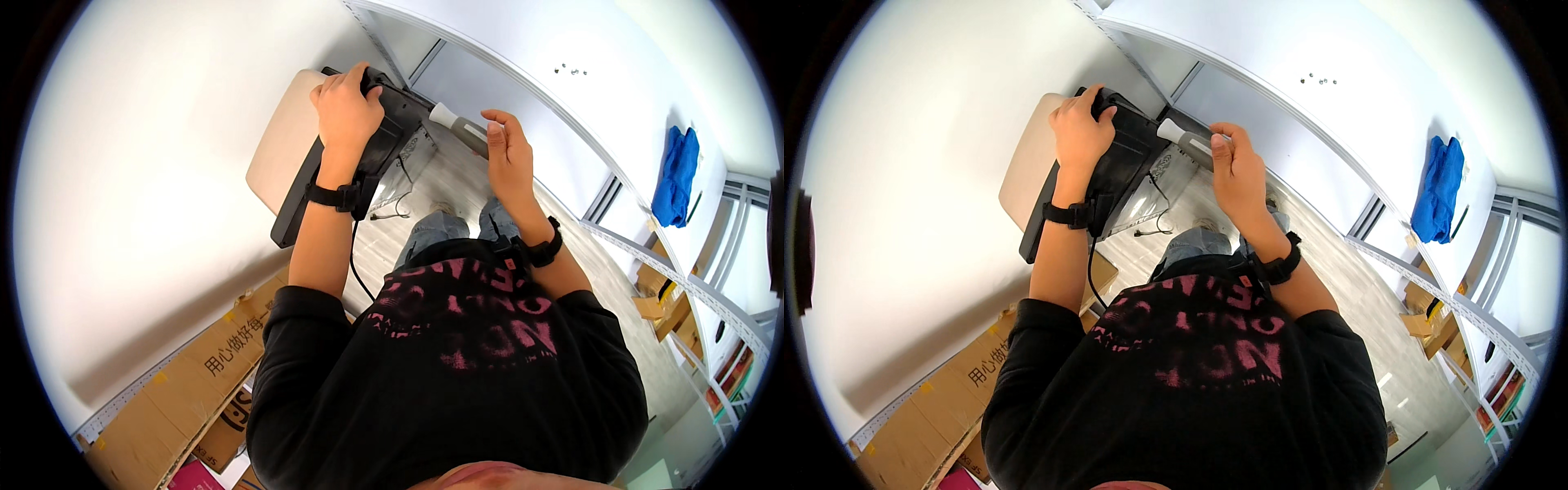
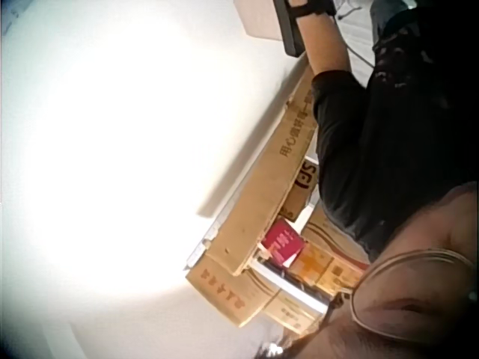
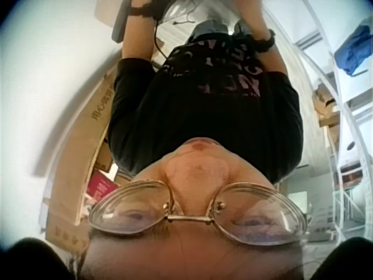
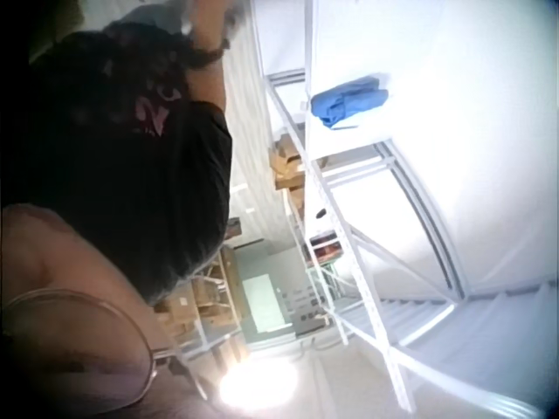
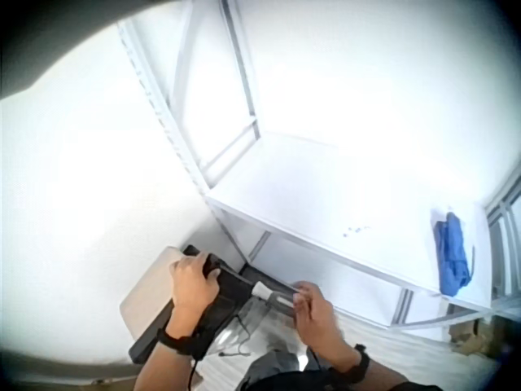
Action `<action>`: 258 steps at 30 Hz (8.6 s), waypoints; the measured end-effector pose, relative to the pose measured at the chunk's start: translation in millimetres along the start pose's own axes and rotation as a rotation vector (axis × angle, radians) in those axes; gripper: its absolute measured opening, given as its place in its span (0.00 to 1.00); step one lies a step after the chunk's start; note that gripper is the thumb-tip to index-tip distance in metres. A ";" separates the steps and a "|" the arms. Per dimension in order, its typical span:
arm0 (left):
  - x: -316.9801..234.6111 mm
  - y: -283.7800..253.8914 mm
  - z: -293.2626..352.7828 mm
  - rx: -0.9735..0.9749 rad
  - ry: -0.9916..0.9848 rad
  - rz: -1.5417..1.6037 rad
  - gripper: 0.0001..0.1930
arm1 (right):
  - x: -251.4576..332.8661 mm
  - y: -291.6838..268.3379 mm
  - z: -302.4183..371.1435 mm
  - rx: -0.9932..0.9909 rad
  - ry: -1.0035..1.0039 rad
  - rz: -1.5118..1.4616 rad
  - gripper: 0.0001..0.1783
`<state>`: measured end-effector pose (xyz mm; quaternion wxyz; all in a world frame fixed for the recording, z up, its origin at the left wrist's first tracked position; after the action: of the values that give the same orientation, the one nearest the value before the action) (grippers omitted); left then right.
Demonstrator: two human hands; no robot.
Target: The person uses a screwdriver to fasten screws into the underside of a white appliance, then positions a black plastic cover and secures it with additional screws. The person remains kneeling on the floor throughout the task.
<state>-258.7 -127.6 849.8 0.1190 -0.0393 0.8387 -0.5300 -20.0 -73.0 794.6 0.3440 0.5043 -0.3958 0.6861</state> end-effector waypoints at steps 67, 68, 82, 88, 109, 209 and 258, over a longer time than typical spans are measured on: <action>1.3 -2.9 1.7 0.019 -0.002 -0.034 0.19 | 15.7 -7.8 11.8 -0.066 0.227 0.146 0.32; 2.1 -3.2 0.9 0.022 -0.007 -0.030 0.19 | 11.8 -10.8 9.8 -0.057 0.253 0.065 0.31; -10.0 -13.0 -15.4 -0.113 0.098 0.158 0.23 | -35.9 -111.5 8.2 0.191 0.457 -0.575 0.21; -98.9 12.2 -65.4 -0.130 0.302 0.363 0.17 | -48.4 -189.9 11.3 0.246 0.384 -0.723 0.23; -259.5 189.3 -129.2 0.002 0.420 0.384 0.06 | -96.2 -293.3 -42.5 0.228 0.343 -0.651 0.20; 101.0 -109.1 265.4 -0.470 -0.126 0.444 0.20 | 9.8 155.5 238.8 0.050 -0.116 -0.013 0.20; 99.1 -104.7 263.2 -0.405 -0.099 0.356 0.20 | 4.5 165.9 235.0 0.274 0.095 0.106 0.20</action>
<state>-297.5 -423.7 820.3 0.2407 0.0599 0.9144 -0.3199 -67.0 -356.5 808.2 0.2535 0.4919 -0.3079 0.7739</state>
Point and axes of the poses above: each hand's wrist, its own z-axis away from the middle knuckle, its own y-axis out of the palm, x = y × z, the point moved 5 cm from there along -z, towards the middle knuckle, and after that the axes turned 12 degrees about y, right-handed, at the moved point
